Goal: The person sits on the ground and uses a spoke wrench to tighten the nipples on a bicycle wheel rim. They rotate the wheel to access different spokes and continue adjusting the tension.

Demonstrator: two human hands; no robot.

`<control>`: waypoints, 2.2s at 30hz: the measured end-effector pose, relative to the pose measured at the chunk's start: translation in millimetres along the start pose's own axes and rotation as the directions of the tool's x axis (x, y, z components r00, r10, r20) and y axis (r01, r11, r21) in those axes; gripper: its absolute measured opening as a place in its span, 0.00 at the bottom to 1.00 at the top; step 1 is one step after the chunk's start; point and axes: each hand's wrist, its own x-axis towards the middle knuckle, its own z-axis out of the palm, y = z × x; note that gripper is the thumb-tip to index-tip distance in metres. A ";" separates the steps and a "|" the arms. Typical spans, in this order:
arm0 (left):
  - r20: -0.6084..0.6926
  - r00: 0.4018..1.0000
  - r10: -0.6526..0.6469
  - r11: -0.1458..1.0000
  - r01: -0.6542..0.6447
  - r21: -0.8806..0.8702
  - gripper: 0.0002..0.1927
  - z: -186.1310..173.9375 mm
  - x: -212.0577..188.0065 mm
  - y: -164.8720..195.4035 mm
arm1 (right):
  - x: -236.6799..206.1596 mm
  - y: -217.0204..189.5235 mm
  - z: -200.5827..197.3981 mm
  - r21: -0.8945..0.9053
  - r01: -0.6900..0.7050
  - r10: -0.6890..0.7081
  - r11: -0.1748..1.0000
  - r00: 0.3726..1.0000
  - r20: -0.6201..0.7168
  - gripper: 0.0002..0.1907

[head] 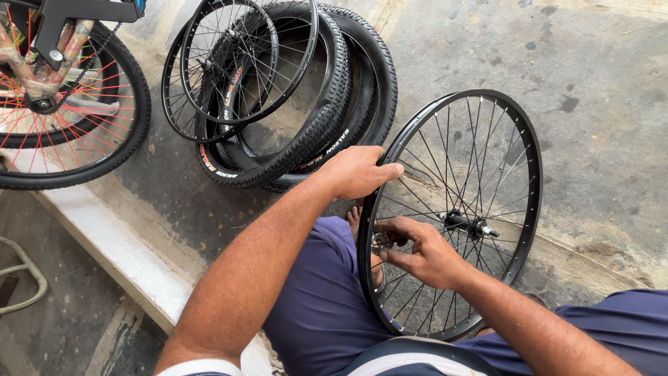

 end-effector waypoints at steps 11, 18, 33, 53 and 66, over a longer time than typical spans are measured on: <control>-0.205 0.978 0.036 0.998 -0.046 -0.045 0.32 7.1 21.0 11.9 | -3.5 -5.8 1.9 0.006 -0.014 0.014 1.000 1.000 -0.026 0.13; 0.116 0.987 0.112 0.988 -0.123 0.089 0.43 12.4 11.8 -11.8 | -35.5 9.3 11.7 -0.331 0.135 -0.025 0.934 0.948 0.316 0.13; 0.051 0.999 0.002 0.992 -0.008 0.122 0.30 8.6 10.6 -0.1 | -51.1 18.3 -4.1 -0.235 0.298 -0.311 0.925 0.950 -0.017 0.11; 0.079 0.997 0.027 0.994 -0.035 0.101 0.29 4.6 5.7 0.9 | -27.8 24.1 35.4 -0.375 -0.101 0.088 0.921 0.995 -0.051 0.24; 0.120 0.992 -0.029 0.998 0.021 0.067 0.29 2.5 4.3 3.5 | -31.0 35.9 33.7 -0.329 -0.124 0.132 0.936 0.991 0.003 0.24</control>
